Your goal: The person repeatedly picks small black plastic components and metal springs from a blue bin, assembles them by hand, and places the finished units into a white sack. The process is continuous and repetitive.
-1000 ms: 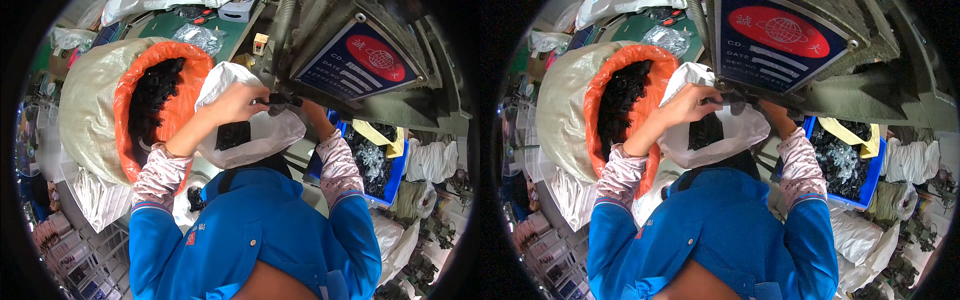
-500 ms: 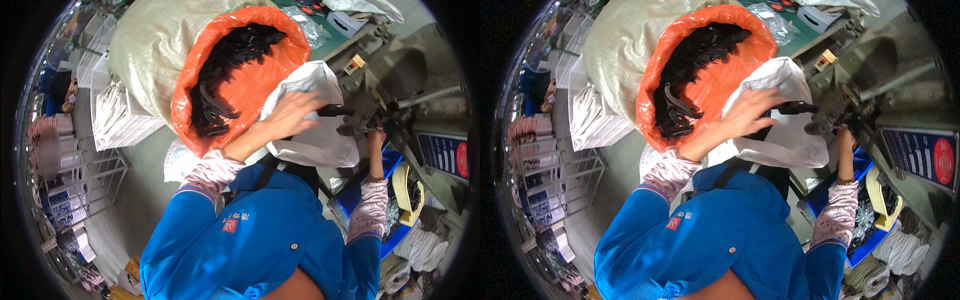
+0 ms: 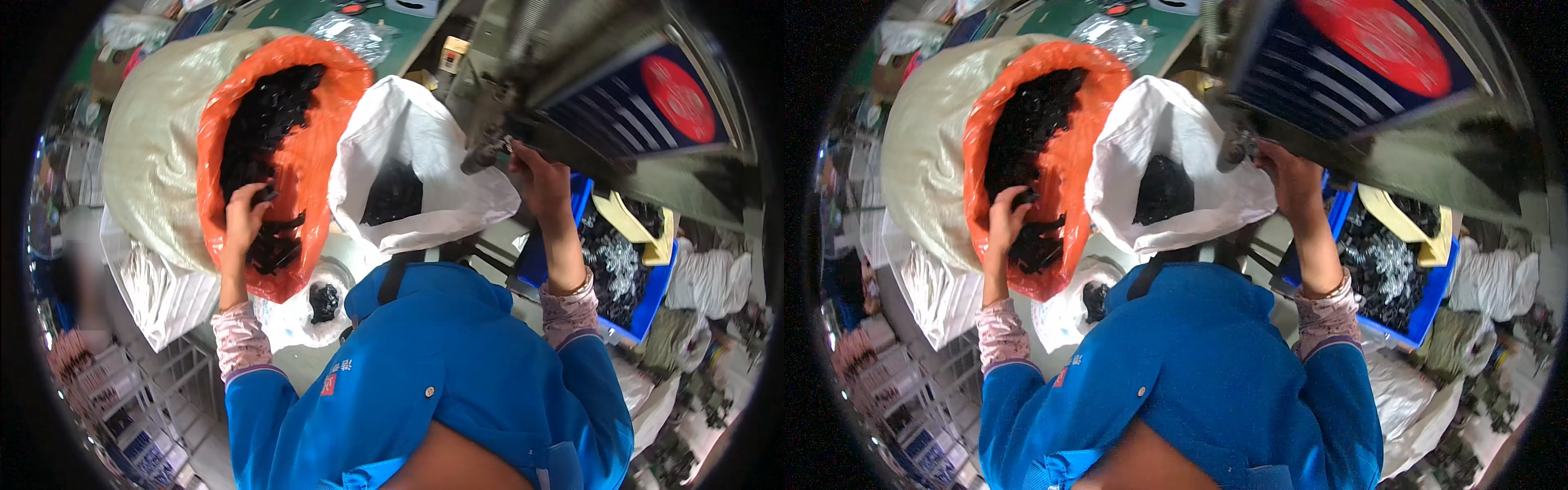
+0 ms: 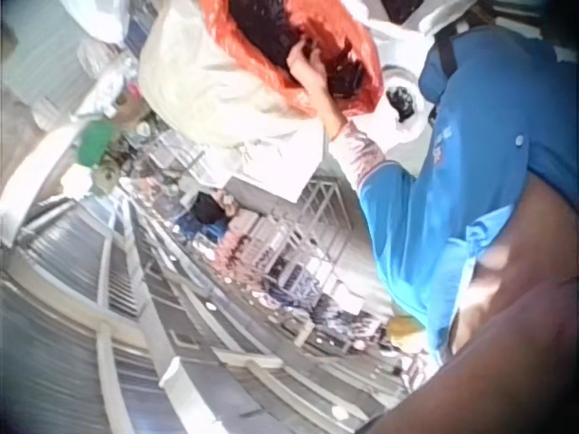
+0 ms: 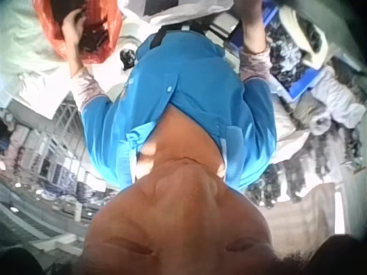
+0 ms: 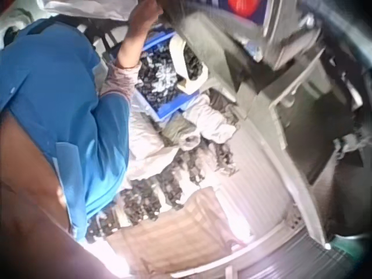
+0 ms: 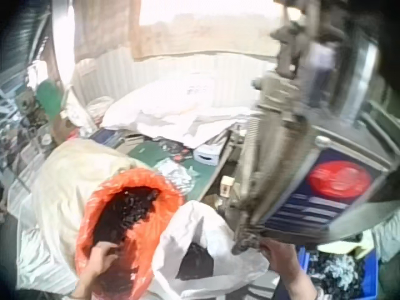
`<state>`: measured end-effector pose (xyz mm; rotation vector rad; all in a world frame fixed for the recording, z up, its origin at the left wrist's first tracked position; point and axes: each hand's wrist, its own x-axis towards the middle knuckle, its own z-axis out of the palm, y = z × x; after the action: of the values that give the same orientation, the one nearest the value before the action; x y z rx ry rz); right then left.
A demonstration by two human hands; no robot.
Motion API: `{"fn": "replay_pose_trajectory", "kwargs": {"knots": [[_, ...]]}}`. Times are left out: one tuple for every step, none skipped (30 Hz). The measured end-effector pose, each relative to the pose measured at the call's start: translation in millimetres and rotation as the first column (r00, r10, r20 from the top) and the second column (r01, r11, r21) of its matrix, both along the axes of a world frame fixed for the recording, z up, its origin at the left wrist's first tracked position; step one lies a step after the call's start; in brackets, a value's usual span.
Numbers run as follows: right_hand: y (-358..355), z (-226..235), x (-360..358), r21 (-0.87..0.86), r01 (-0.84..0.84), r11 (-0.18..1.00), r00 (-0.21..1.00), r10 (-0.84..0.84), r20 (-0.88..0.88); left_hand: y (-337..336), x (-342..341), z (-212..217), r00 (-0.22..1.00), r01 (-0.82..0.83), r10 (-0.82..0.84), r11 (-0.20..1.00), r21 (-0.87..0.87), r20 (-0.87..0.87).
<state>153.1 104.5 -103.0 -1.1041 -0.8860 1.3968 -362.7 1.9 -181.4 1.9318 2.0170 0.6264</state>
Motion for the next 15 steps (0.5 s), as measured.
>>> {"fn": "replay_pose_trajectory", "kwargs": {"knots": [[-5, 7, -2, 0.024, -0.023, 0.999, 0.999, 0.024, -0.041, 7, 3, 12, 0.991, -0.114, 0.112, 0.993, 0.014, 0.066], [-7, 9, -1, 0.044, -0.048, 0.998, 0.998, 0.047, 0.035, 16, 13, 27, 0.953, -0.167, 0.152, 0.985, 0.034, 0.263], [-6, 10, -1, 0.058, -0.075, 0.996, 0.991, 0.068, 0.113, 24, 24, 38, 0.873, -0.223, 0.183, 0.974, 0.036, 0.451], [-3, 6, -4, 0.071, -0.094, 0.993, 0.984, 0.081, 0.159, 30, 21, 35, 0.699, -0.217, 0.132, 0.976, 0.032, 0.703], [-3, 3, -4, 0.092, -0.097, 0.991, 0.981, 0.08, 0.174, 34, 51, 52, 0.474, -0.236, 0.152, 0.971, -0.041, 0.867], [-3, 4, -7, 0.117, -0.116, 0.986, 0.979, 0.094, 0.183, 32, 73, 60, 0.338, -0.189, 0.106, 0.981, -0.043, 0.935], [-4, 8, -10, 0.161, -0.119, 0.98, 0.983, 0.094, 0.156, 36, 94, 62, 0.187, -0.124, 0.067, 0.991, -0.044, 0.98], [0, 3, -10, 0.094, -0.136, 0.986, 0.989, 0.13, 0.072, 34, 117, 60, 0.101, -0.059, 0.049, 0.997, -0.043, 0.994], [4, -7, -11, 0.033, -0.159, 0.987, 0.987, 0.16, -0.017, 31, 154, 70, -0.015, 0.032, 0.099, 0.995, -0.098, 0.995], [5, -12, -14, 0.073, -0.146, 0.987, 0.984, 0.152, -0.093, 30, 168, 54, -0.145, 0.198, 0.09, 0.978, -0.06, 0.985], [5, -16, -18, 0.114, -0.13, 0.985, 0.975, 0.147, -0.163, 28, 193, 43, -0.233, 0.288, 0.174, 0.952, -0.103, 0.957], [4, -11, -25, 0.007, -0.069, 0.998, 0.975, 0.069, -0.209, 22, 219, 36, -0.335, 0.337, 0.291, 0.925, -0.175, 0.896], [0, -7, -33, 0.024, -0.019, 1.0, 0.983, 0.023, -0.183, 19, 245, 34, -0.409, 0.424, 0.366, 0.887, -0.182, 0.836], [-2, -16, -40, 0.178, 0.084, 0.98, 0.973, -0.119, 0.196, 15, 268, 35, -0.407, 0.474, 0.41, 0.859, -0.195, 0.816], [-4, -25, -43, 0.349, 0.118, 0.93, 0.802, -0.297, 0.519, 11, 285, 34, -0.36, 0.485, 0.455, 0.837, -0.253, 0.815]]}}
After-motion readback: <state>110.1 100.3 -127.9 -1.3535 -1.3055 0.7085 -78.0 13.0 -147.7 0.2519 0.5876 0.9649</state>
